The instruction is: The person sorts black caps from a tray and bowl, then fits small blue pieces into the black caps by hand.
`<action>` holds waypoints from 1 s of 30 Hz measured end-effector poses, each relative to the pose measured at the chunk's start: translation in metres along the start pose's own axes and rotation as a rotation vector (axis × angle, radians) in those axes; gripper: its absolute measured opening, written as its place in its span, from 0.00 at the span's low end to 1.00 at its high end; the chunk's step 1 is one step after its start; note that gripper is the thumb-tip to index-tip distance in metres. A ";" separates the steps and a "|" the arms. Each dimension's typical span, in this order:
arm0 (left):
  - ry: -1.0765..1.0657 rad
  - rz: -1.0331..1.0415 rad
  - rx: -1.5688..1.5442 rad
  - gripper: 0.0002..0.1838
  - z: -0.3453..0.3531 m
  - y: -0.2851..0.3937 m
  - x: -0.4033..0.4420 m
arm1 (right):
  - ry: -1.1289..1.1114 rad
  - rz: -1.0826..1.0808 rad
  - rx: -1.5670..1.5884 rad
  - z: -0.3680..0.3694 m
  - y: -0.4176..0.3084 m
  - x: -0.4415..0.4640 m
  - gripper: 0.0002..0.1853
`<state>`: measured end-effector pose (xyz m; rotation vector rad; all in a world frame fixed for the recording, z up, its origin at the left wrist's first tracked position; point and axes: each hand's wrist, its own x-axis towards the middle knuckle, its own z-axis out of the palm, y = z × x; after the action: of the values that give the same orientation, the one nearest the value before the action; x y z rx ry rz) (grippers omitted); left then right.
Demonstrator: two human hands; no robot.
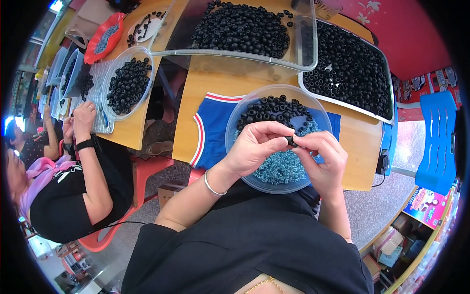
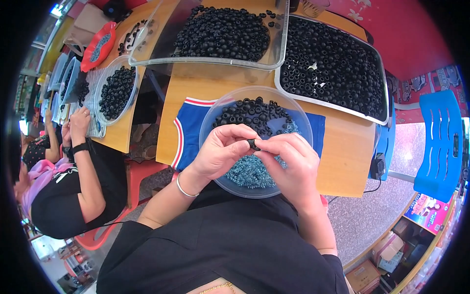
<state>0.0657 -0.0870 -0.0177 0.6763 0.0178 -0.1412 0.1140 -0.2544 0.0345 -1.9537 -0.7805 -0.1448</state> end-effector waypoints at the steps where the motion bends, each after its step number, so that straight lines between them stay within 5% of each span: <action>1: 0.000 0.000 0.000 0.11 0.000 0.000 0.000 | 0.000 0.003 -0.002 0.000 0.000 0.000 0.13; 17: -0.004 0.046 0.089 0.09 -0.003 0.002 0.001 | -0.006 0.037 -0.033 -0.001 0.001 -0.001 0.12; 23: 0.000 -0.012 0.104 0.09 -0.002 0.007 0.000 | -0.114 0.341 0.169 -0.002 -0.002 0.000 0.19; 27: -0.019 -0.042 0.044 0.10 -0.004 0.004 0.002 | -0.207 0.044 0.069 0.000 0.003 0.005 0.26; 30: 0.010 -0.057 0.003 0.13 0.001 0.005 0.003 | -0.206 0.031 0.075 0.002 0.006 0.004 0.24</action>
<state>0.0698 -0.0844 -0.0140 0.6802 0.0468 -0.1925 0.1201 -0.2534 0.0304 -1.9278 -0.8760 0.1043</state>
